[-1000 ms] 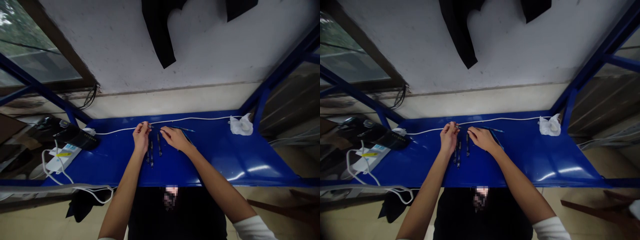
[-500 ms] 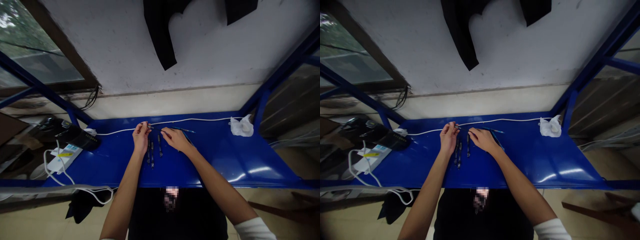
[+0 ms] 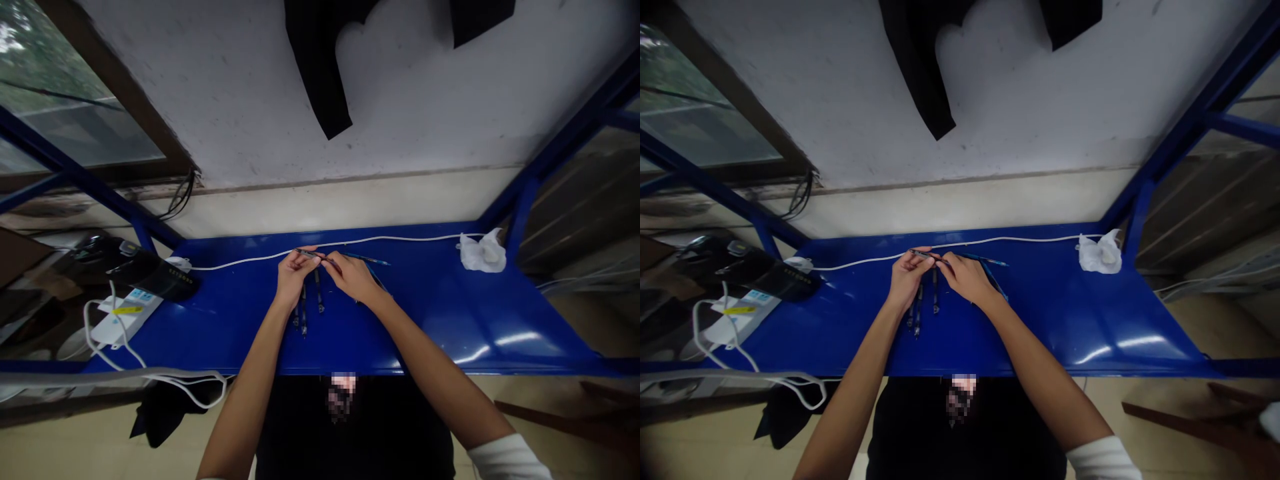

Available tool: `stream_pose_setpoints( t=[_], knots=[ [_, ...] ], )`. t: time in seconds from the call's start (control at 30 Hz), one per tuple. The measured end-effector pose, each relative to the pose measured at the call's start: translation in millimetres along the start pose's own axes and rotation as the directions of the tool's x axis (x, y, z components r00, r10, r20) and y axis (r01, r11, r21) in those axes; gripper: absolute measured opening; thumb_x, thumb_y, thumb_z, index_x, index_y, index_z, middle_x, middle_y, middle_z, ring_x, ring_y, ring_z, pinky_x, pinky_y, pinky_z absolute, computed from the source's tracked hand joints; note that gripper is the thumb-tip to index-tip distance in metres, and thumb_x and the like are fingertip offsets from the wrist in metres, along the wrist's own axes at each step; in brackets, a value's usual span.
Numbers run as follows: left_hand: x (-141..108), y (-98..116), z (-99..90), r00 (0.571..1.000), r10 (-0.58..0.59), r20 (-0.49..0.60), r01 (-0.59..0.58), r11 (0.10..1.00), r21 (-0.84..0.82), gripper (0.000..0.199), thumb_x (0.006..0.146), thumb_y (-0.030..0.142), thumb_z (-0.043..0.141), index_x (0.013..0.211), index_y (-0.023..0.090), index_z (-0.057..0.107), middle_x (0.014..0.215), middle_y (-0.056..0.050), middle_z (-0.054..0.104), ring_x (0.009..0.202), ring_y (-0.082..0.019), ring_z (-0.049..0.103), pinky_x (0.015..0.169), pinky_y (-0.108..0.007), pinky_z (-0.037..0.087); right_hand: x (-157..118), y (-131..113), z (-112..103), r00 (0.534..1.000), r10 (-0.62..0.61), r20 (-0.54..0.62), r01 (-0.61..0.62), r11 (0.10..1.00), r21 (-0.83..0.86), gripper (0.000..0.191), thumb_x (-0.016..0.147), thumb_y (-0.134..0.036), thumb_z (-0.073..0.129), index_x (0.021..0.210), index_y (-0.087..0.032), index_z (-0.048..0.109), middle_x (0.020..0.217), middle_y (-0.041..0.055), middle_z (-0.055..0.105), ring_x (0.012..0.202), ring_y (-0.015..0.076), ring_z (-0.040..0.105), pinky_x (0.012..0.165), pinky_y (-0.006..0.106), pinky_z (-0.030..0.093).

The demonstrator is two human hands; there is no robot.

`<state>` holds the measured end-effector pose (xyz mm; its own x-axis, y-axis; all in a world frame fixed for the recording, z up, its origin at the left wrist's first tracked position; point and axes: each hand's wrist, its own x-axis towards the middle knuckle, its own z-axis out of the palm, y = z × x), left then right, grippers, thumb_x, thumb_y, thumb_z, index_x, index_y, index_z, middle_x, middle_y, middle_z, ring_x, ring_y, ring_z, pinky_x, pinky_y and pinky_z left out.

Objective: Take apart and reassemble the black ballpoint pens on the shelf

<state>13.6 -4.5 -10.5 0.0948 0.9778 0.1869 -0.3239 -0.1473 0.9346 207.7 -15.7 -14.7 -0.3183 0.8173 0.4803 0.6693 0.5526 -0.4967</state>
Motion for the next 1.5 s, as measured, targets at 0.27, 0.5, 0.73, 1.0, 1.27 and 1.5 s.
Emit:
stream_pose_setpoints(
  t=[0.27,0.5,0.73,1.0,1.27,1.5],
  knots=[
    [9,3,-14.5,0.962,0.030,-0.270,-0.089,0.974,-0.206,0.047,0.077,0.032,0.103,0.117,0.021,0.079,0.102,-0.004,0.084,0.097,-0.016,0.080,0.095,-0.030,0.060,1,-2,-2,1.000,0.026,-0.010,-0.026,1.000,-0.005,0.033,0.119,-0.046,0.044,0.109,-0.022,0.065,0.088,0.0043,0.075,0.072,0.0186,0.066,0.070,0.031,0.039],
    [12,4,-24.0,0.948,-0.001,-0.319,-0.088,0.960,-0.265,0.048,0.077,0.034,0.104,0.117,0.022,0.079,0.102,-0.003,0.083,0.095,-0.014,0.079,0.096,-0.029,0.059,2,-3,-3,0.999,0.032,-0.011,-0.032,0.999,0.011,0.033,0.119,-0.045,0.045,0.109,-0.022,0.066,0.088,0.0038,0.075,0.072,0.0187,0.066,0.071,0.032,0.040],
    [6,6,-9.1,0.982,0.015,-0.187,-0.042,0.989,-0.142,0.048,0.081,0.033,0.100,0.123,0.021,0.078,0.101,-0.005,0.083,0.096,-0.017,0.079,0.090,-0.030,0.060,1,-4,-4,1.000,0.006,0.001,-0.006,1.000,0.011,0.034,0.119,-0.045,0.043,0.108,-0.022,0.066,0.088,0.0042,0.075,0.071,0.0181,0.064,0.070,0.031,0.039],
    [4,7,-4.1,0.991,0.013,-0.130,-0.025,0.995,-0.094,0.047,0.081,0.034,0.100,0.122,0.021,0.079,0.099,-0.005,0.083,0.089,-0.015,0.077,0.085,-0.028,0.061,0,-1,-2,0.999,-0.018,0.034,0.017,1.000,0.018,0.033,0.119,-0.044,0.043,0.112,-0.023,0.067,0.096,0.0057,0.078,0.078,0.0193,0.067,0.074,0.031,0.043],
    [4,7,-4.3,0.989,0.037,-0.142,-0.045,0.997,-0.055,0.046,0.082,0.035,0.098,0.122,0.021,0.080,0.098,-0.006,0.082,0.090,-0.016,0.077,0.085,-0.028,0.061,0,-1,-3,0.999,-0.025,0.045,0.025,1.000,0.012,0.031,0.119,-0.042,0.044,0.114,-0.022,0.067,0.099,0.0062,0.079,0.081,0.0200,0.070,0.075,0.032,0.044],
    [3,5,-5.9,0.988,0.046,-0.147,-0.052,0.998,-0.040,0.044,0.084,0.035,0.097,0.122,0.021,0.080,0.100,-0.006,0.081,0.091,-0.017,0.077,0.085,-0.029,0.061,1,-2,-3,0.999,-0.026,0.040,0.025,1.000,0.012,0.031,0.119,-0.041,0.044,0.114,-0.021,0.068,0.099,0.0068,0.079,0.079,0.0195,0.069,0.074,0.031,0.043]
  ],
)
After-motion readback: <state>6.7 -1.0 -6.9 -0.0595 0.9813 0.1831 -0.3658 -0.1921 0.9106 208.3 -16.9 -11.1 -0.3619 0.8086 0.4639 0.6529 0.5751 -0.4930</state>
